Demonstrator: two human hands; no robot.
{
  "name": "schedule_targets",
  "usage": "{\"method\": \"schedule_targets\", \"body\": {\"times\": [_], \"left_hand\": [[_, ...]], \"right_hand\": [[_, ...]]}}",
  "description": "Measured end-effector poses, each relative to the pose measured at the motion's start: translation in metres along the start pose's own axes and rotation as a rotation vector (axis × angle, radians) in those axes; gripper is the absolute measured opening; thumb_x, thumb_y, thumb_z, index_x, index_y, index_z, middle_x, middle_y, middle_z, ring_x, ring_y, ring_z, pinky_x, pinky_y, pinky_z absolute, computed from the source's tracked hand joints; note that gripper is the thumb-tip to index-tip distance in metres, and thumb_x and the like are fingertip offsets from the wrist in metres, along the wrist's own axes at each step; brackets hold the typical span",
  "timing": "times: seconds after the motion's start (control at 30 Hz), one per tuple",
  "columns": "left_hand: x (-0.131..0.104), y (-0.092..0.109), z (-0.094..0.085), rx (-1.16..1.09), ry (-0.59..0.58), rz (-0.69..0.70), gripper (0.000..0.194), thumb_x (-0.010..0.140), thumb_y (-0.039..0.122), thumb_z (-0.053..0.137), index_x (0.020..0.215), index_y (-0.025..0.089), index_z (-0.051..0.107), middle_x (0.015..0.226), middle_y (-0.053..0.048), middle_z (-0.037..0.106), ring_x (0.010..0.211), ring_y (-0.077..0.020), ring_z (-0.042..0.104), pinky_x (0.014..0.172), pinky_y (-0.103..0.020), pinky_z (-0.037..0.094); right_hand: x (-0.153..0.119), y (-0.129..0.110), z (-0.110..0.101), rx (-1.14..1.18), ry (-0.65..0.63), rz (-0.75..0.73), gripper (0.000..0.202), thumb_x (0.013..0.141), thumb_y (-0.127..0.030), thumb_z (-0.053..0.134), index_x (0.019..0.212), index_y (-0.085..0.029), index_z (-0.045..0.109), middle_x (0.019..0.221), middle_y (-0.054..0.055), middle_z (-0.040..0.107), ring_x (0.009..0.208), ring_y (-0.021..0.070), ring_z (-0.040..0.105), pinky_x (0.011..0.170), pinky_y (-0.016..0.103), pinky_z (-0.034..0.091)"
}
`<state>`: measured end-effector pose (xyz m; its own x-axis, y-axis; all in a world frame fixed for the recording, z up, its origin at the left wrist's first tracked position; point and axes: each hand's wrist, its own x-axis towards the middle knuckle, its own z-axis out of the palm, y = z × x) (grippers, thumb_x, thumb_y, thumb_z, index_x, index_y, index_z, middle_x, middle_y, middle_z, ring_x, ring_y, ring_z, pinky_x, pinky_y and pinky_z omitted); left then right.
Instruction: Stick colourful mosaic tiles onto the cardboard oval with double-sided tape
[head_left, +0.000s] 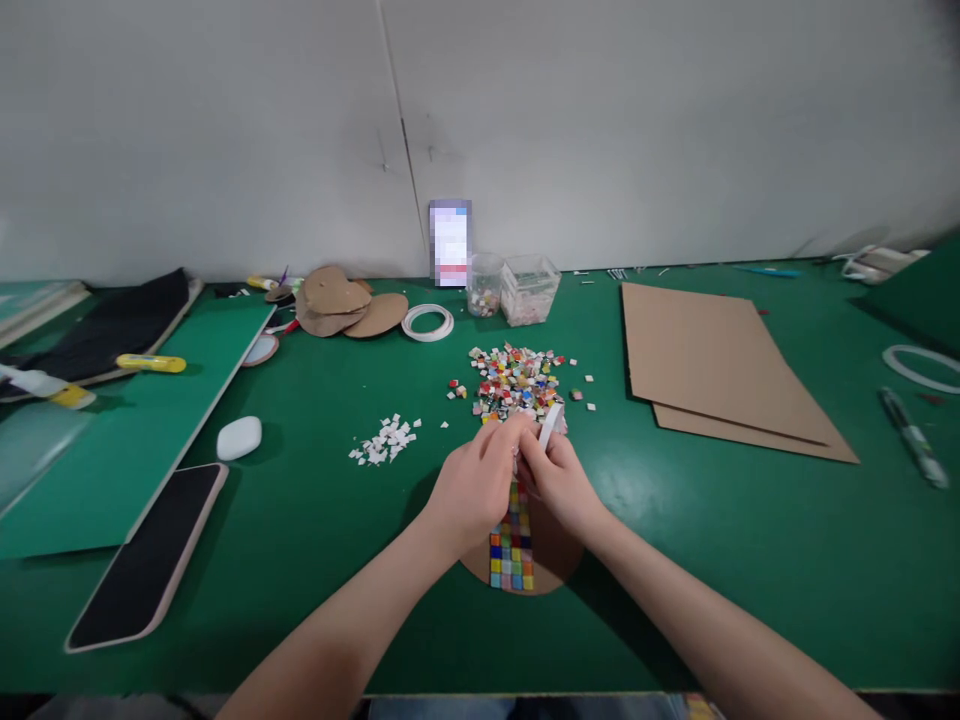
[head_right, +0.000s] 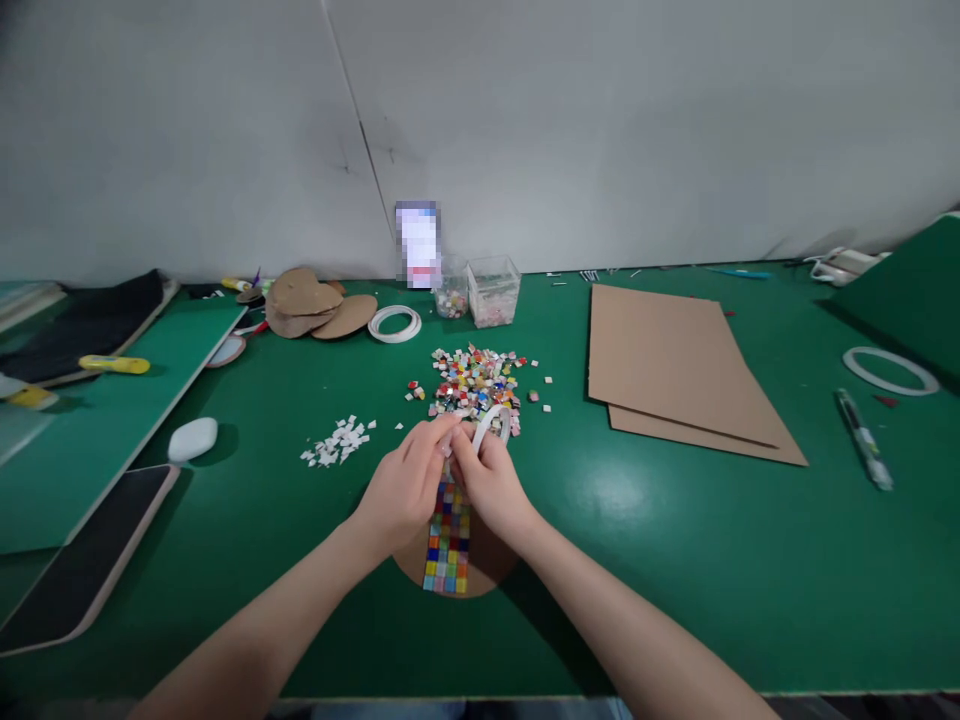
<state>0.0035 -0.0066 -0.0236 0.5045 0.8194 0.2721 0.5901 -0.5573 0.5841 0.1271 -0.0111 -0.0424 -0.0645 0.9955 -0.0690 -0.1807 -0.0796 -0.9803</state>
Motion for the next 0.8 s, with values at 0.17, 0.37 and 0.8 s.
{"method": "schedule_targets", "body": {"times": [0.17, 0.37, 0.8], "left_hand": [[0.0, 0.002, 0.002, 0.035, -0.005, 0.003, 0.036, 0.091, 0.019, 0.024, 0.126, 0.024, 0.034, 0.105, -0.008, 0.055, 0.093, -0.0193, 0.056, 0.073, -0.029, 0.048], [0.004, 0.003, -0.001, -0.017, 0.074, -0.018, 0.031, 0.091, 0.019, 0.031, 0.121, 0.022, 0.036, 0.111, -0.007, 0.056, 0.098, -0.0175, 0.057, 0.079, -0.028, 0.048], [0.003, 0.004, 0.013, -0.127, 0.071, -0.018, 0.033, 0.092, 0.017, 0.026, 0.123, 0.021, 0.037, 0.12, -0.008, 0.052, 0.11, -0.0186, 0.05, 0.086, -0.03, 0.047]], "right_hand": [[-0.002, 0.003, 0.001, -0.067, 0.07, -0.049, 0.032, 0.084, -0.044, 0.045, 0.062, -0.02, 0.039, 0.054, -0.005, 0.036, 0.046, 0.0086, 0.031, 0.041, 0.022, 0.025], [0.0, 0.002, 0.001, 0.0, 0.065, -0.048, 0.032, 0.084, -0.045, 0.045, 0.064, -0.02, 0.043, 0.054, -0.007, 0.034, 0.045, 0.0083, 0.026, 0.041, 0.022, 0.024], [0.001, 0.004, 0.001, -0.104, 0.152, -0.088, 0.03, 0.085, -0.042, 0.041, 0.068, -0.019, 0.047, 0.059, -0.002, 0.046, 0.05, 0.0107, 0.04, 0.044, 0.023, 0.031]]}}
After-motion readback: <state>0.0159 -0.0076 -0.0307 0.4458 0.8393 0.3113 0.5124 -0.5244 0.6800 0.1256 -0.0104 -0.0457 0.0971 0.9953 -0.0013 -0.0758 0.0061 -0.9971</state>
